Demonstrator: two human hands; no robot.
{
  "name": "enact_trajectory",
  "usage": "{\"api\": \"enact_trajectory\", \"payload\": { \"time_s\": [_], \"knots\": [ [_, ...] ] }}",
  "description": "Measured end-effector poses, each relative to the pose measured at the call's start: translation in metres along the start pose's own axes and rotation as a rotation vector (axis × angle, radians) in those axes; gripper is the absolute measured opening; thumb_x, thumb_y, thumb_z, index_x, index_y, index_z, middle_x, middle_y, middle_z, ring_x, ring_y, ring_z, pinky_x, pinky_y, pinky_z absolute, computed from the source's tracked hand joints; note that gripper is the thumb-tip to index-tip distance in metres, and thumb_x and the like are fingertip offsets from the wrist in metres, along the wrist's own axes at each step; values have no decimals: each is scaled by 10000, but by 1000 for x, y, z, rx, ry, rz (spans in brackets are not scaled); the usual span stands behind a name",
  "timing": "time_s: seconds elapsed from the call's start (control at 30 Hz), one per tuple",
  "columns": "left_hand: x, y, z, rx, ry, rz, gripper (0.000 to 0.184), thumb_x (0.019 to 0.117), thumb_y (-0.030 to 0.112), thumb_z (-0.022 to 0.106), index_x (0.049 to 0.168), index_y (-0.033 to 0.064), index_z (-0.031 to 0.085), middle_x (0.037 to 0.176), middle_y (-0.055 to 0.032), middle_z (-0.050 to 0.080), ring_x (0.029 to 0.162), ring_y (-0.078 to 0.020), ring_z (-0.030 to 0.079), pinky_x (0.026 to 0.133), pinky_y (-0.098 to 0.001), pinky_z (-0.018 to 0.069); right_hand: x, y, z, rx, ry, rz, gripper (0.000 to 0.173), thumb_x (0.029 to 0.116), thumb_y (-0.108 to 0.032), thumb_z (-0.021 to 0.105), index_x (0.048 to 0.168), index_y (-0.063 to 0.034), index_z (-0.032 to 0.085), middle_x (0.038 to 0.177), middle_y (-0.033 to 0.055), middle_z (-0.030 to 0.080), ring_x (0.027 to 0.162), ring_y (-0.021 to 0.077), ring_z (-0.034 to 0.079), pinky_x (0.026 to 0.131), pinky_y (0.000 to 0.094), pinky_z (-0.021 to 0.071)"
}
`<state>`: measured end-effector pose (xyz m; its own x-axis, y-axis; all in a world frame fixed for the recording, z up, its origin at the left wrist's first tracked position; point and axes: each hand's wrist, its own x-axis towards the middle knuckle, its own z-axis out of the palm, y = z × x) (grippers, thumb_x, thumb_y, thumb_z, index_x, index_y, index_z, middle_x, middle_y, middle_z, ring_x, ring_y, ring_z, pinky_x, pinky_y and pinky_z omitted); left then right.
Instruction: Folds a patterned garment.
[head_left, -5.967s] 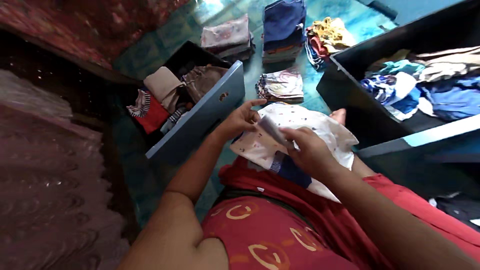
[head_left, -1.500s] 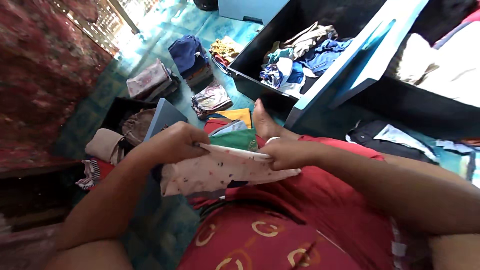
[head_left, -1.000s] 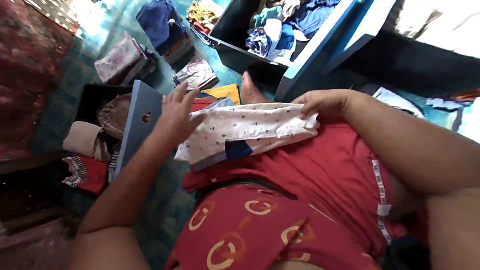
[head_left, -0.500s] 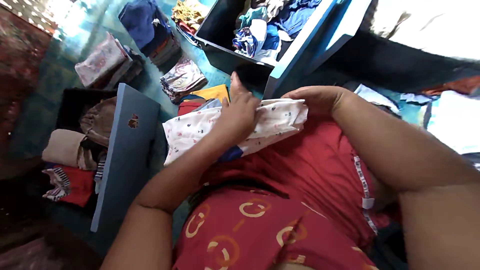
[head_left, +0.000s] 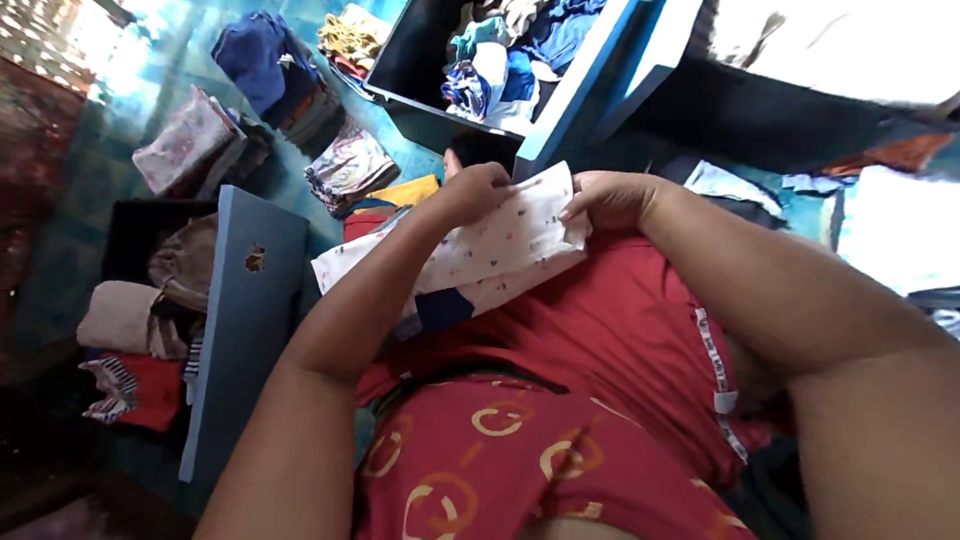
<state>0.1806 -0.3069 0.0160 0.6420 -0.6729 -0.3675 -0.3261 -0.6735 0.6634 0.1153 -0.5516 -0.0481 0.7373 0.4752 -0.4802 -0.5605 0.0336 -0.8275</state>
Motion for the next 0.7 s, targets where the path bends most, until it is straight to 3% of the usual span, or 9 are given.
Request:
{"api": "enact_trajectory", "payload": {
  "time_s": [0.07,0.1,0.23,0.3,0.4,0.5,0.6,0.67,0.7],
  "knots": [
    [-26,3,-12,138,116,20,515,1042,322,596,1424,-16,527,1353,-238,601,1291,-372,566,1099,-538,443,5,-2,3,-105,85,53,190,907,34,509,1050,-45,607,777,28,703,635,100,680,594,290,598],
    [-49,4,-21,162,181,43,531,1044,315,591,1451,-15,501,1393,-234,572,1296,-360,563,1102,-511,448,5,-1,4,-140,99,74,177,905,28,503,1018,-46,618,754,23,696,618,95,671,583,290,591],
    [-168,-37,-28,161,534,218,219,988,13,538,1154,-53,665,1146,-176,685,1071,-236,667,963,-393,551,0,-7,7,-135,71,107,185,876,15,513,987,-64,638,743,19,713,606,89,681,563,282,600],
    [-225,-68,-6,259,581,234,260,894,-63,488,1045,-25,696,1190,-192,680,1176,-326,612,1040,-474,477,0,-10,8,-140,53,111,204,876,26,499,991,-72,635,752,13,718,614,79,685,571,272,602],
    [-283,-105,45,345,602,137,319,889,38,565,1178,66,696,1421,-197,574,1407,-408,453,1172,-627,304,4,-10,10,-149,65,135,212,879,36,491,997,-64,636,754,24,721,618,88,692,574,276,607],
    [-296,-122,81,405,707,93,417,882,165,717,1293,161,652,1483,-189,529,1457,-411,391,1182,-673,232,7,-8,16,-190,104,176,206,905,42,476,997,-68,623,755,13,710,623,81,687,580,265,601],
    [-287,-122,91,463,742,222,284,955,176,663,1230,237,701,1450,-159,560,1469,-393,373,1187,-698,149,6,-6,20,-218,138,188,196,907,39,477,977,-67,627,745,14,711,613,82,686,570,262,597],
    [-279,-118,84,374,769,325,169,993,235,646,1112,170,746,1306,-149,656,1374,-349,500,1198,-643,209,4,-5,21,-224,157,179,189,911,39,478,965,-61,628,735,15,709,604,81,680,564,261,592],
    [-274,-115,79,276,786,340,194,1010,257,638,1047,105,754,1187,-136,708,1266,-295,595,1184,-574,305,2,-5,22,-223,165,178,188,908,44,479,966,-57,627,731,15,706,601,78,677,562,259,591]
  ]
}}
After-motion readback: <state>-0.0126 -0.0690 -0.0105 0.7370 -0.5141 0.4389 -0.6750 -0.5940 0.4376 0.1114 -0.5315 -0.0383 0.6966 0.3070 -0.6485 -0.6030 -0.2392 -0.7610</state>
